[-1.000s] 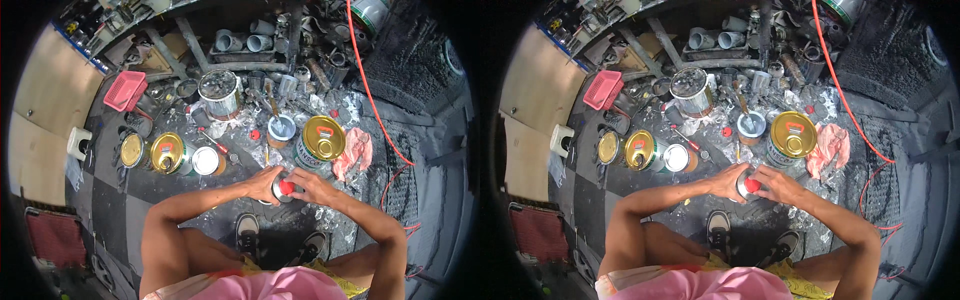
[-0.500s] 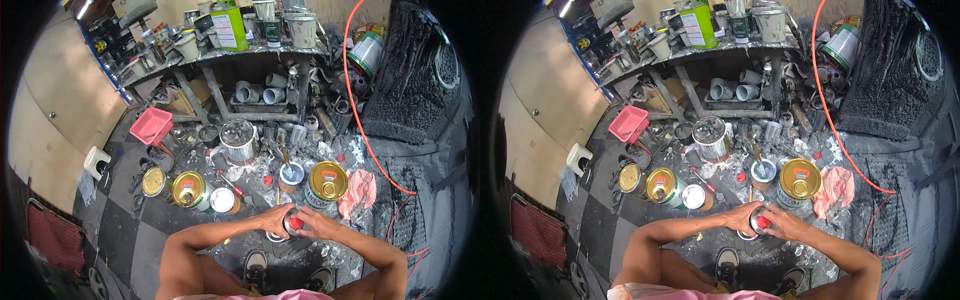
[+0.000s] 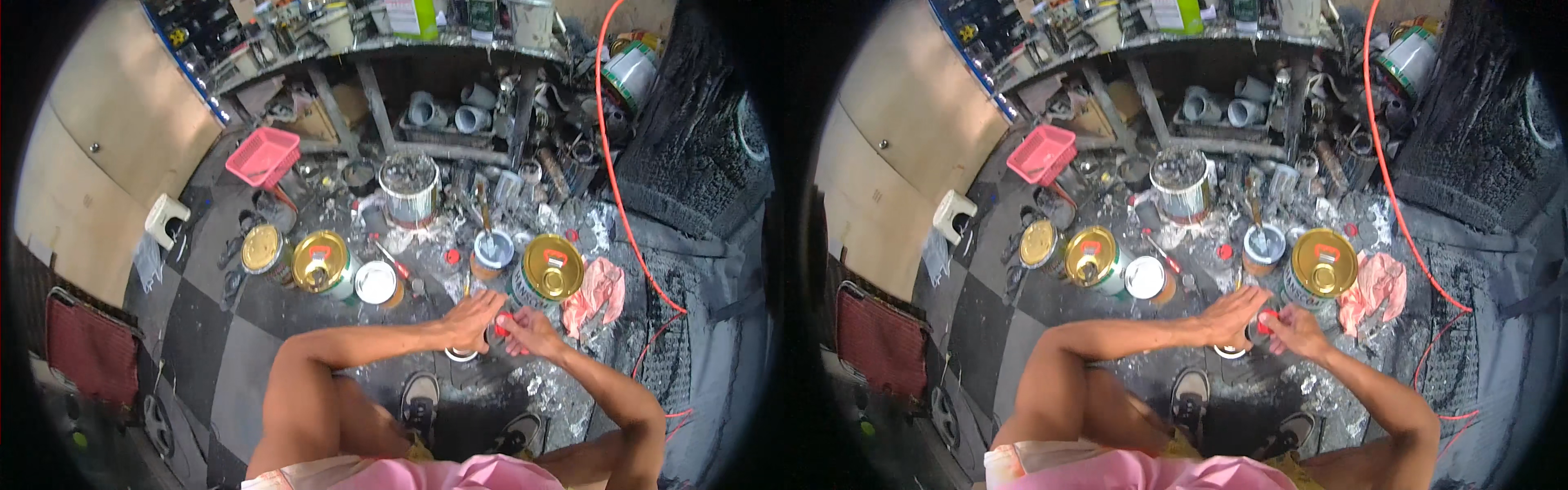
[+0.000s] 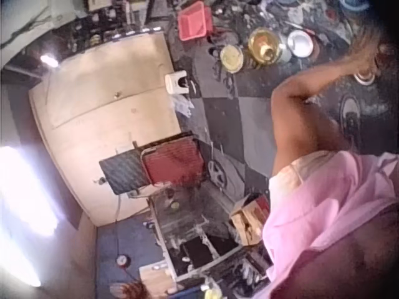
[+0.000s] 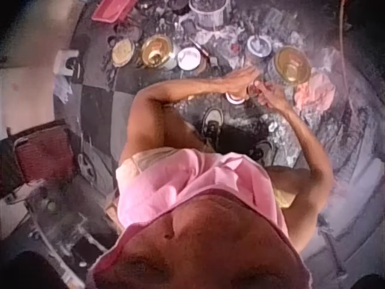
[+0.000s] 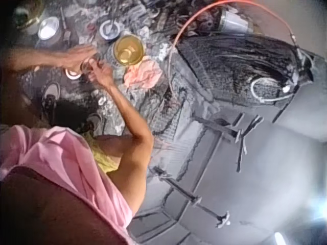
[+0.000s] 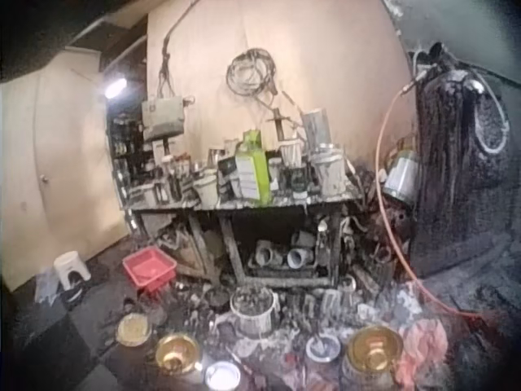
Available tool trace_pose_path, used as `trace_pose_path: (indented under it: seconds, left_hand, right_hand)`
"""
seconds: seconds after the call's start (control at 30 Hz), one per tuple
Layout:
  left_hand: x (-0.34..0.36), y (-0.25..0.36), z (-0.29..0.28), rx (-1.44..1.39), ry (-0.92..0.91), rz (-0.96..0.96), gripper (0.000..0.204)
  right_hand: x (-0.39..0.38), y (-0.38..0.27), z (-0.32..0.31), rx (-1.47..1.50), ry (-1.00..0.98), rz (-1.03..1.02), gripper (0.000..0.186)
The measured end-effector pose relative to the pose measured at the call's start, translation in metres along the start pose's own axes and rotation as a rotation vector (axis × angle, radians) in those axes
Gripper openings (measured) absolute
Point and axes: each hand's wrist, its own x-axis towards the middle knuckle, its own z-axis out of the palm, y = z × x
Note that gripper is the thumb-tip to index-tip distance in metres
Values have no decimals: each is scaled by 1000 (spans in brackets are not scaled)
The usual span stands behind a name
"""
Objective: The person opens paint cans using a screwdriver, pours paint from one container to another, and stirs the mixture with a brush.
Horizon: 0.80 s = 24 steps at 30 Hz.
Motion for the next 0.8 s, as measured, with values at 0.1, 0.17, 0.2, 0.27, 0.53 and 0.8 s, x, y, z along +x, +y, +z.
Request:
trace_pose_path:
  seconds: [0.1,0.17,0.2,0.27,0.53,0.8]
  left_hand:
    - [1,-5,4,-38,-21,-3,101]
    - [-2,-8,8,-94,-125,-46,103]
    - [-4,-11,9,-101,-128,-53,103]
    - [-7,-17,13,-192,-285,-103,105]
    - [-20,4,17,-173,-240,-8,101]
    - [-3,-9,-3,-28,-79,-65,101]
  right_hand:
    - [-1,-6,-5,-315,2,-154,56]
    - [-8,-9,-7,-506,26,-333,55]
    - [-11,-10,-9,-693,58,-526,55]
    - [-16,-8,-12,-688,-32,-708,53]
    - [-12,30,-3,-732,-164,-671,45]
    - [-3,-5,5,-33,12,-182,51]
